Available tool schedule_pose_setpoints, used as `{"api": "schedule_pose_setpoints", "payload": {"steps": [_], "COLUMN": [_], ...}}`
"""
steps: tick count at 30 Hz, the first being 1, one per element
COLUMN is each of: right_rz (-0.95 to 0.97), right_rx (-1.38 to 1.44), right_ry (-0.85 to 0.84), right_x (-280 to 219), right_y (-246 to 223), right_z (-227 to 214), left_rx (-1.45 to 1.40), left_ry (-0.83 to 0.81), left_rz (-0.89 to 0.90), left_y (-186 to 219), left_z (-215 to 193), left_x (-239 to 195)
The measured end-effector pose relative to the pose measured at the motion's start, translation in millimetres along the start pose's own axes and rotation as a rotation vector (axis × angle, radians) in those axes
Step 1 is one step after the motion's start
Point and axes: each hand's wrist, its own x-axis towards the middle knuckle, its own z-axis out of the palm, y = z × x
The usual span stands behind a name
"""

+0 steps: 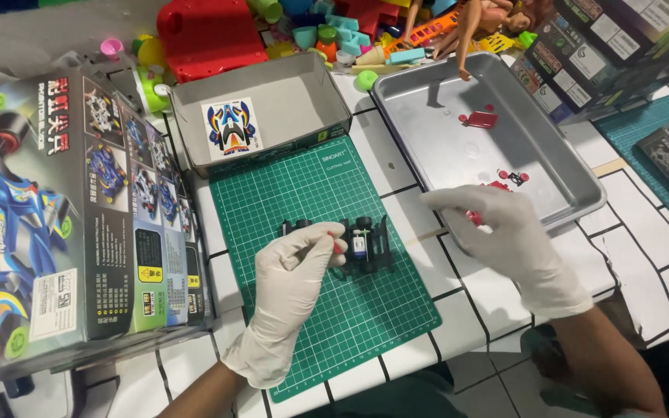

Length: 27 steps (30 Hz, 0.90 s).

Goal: Assembling a toy car by installing the motor and attaching the plastic body shell on a cutting mat.

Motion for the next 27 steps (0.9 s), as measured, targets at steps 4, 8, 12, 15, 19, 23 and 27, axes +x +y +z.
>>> {"api": "schedule_pose_setpoints", "payload": {"steps": [4, 8, 12, 15, 19, 23, 27], "right_rz": [0.311, 0.638, 0.56, 0.323, 0.008, -0.276, -0.507], "right_rx": [-0.388, -0.588, -0.681, -0.641, -0.585, -0.3, -0.364], "right_ry": [-0.344, -0.576, -0.527, -0.287, -0.102, -0.258, -0.226], "right_x": [26.7, 39.0, 33.3, 30.4, 26.6, 21.5, 16.4], "right_y": [9.1, 12.5, 58.3, 57.5, 13.0, -28.0, -36.9], "right_z": [-38.2, -43.2, -47.3, -57.3, -26.9, 34.5, 82.2], "left_rx": [-0.069, -0.247, -0.341, -0.385, -0.38, -0.363, -0.301], "left_ry": [-0.035, 0.053, 0.017, -0.09, -0.114, -0.199, -0.22], "left_rz": [0.107, 0.012, -0.049, -0.086, -0.084, -0.098, -0.091], "left_y": [-11.3, -20.0, -20.8, -22.1, -16.3, -13.5, -21.2], "left_z": [-20.0, -33.7, -43.9, -51.0, -51.4, -56.6, -58.0], "left_x": [1.5, 5.7, 10.7, 7.3, -2.4, -4.6, -1.3]}}
